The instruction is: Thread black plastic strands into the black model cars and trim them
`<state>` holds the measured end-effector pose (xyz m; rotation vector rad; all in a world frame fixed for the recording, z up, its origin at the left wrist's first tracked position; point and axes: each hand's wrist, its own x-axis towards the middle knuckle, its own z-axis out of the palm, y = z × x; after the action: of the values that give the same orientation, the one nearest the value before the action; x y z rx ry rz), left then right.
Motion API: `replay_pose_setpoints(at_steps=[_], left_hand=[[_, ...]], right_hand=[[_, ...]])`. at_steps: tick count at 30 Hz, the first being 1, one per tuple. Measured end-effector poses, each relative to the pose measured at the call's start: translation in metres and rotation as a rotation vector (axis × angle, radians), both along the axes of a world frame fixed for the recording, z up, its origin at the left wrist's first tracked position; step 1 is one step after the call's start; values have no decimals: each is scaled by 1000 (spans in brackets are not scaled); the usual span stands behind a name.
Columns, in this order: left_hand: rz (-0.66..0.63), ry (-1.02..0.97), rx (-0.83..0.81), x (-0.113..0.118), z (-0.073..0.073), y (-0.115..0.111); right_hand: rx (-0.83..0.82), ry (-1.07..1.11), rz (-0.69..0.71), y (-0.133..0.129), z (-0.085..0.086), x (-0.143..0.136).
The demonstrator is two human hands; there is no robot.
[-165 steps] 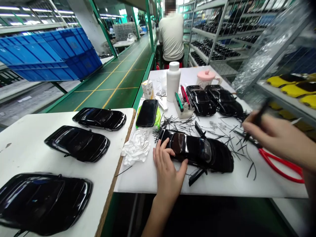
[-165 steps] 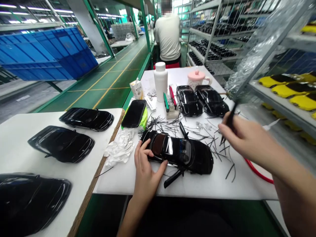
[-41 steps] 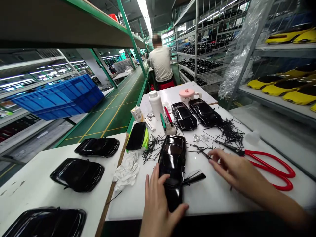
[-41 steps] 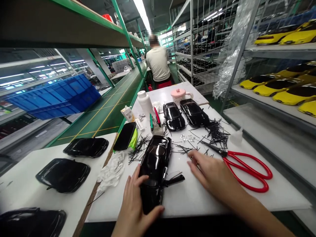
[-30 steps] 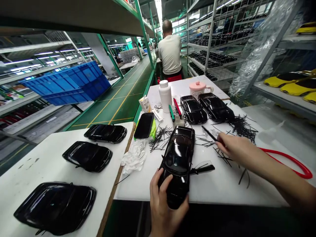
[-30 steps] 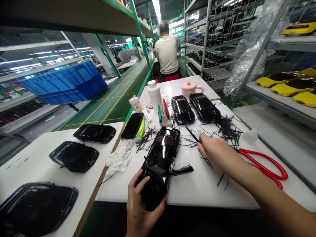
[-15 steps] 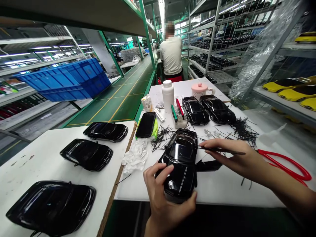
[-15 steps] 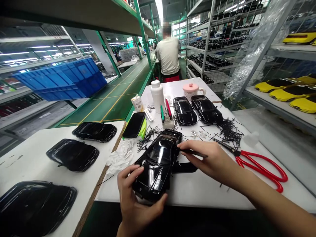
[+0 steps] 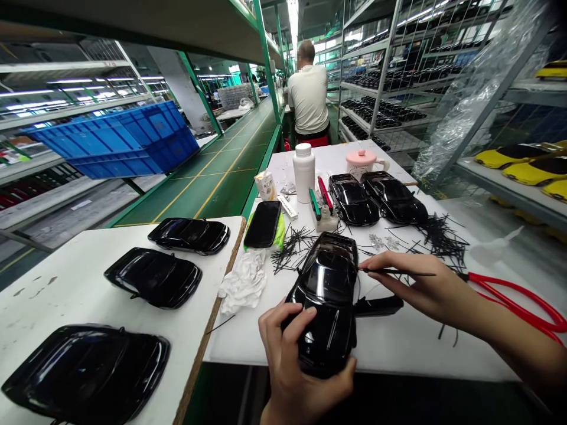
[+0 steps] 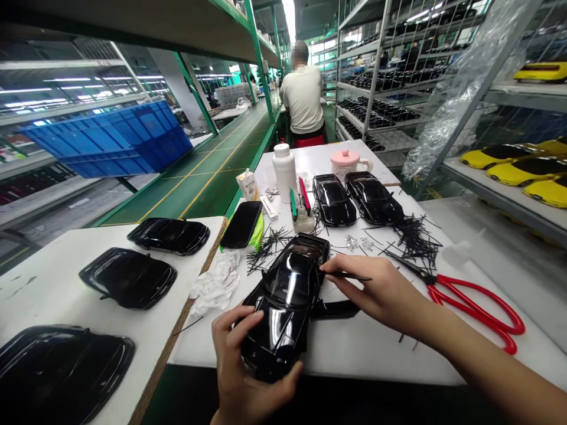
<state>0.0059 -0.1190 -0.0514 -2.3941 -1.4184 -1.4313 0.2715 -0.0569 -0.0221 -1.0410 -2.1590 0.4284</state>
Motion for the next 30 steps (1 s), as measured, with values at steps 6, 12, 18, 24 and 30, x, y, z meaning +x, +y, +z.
replay_pose_setpoints(at_steps=[6,12,18,24,30], left_hand=[[46,0,-56,-3,-13,-7],[52,61,-181,-4,-31,-14],[67,126,-386,-4,-35,-12],[-258,299,-270,10,20,48],[-485,386,-389,44,49,105]], right_hand=[[-185,141,37,-4,0,1],[-371,334,-22,-12,-2,3],[-436,433,-32,-15,-4,6],[-399,404,-14,-11,-4,7],[-410,449,2,-12,-5,10]])
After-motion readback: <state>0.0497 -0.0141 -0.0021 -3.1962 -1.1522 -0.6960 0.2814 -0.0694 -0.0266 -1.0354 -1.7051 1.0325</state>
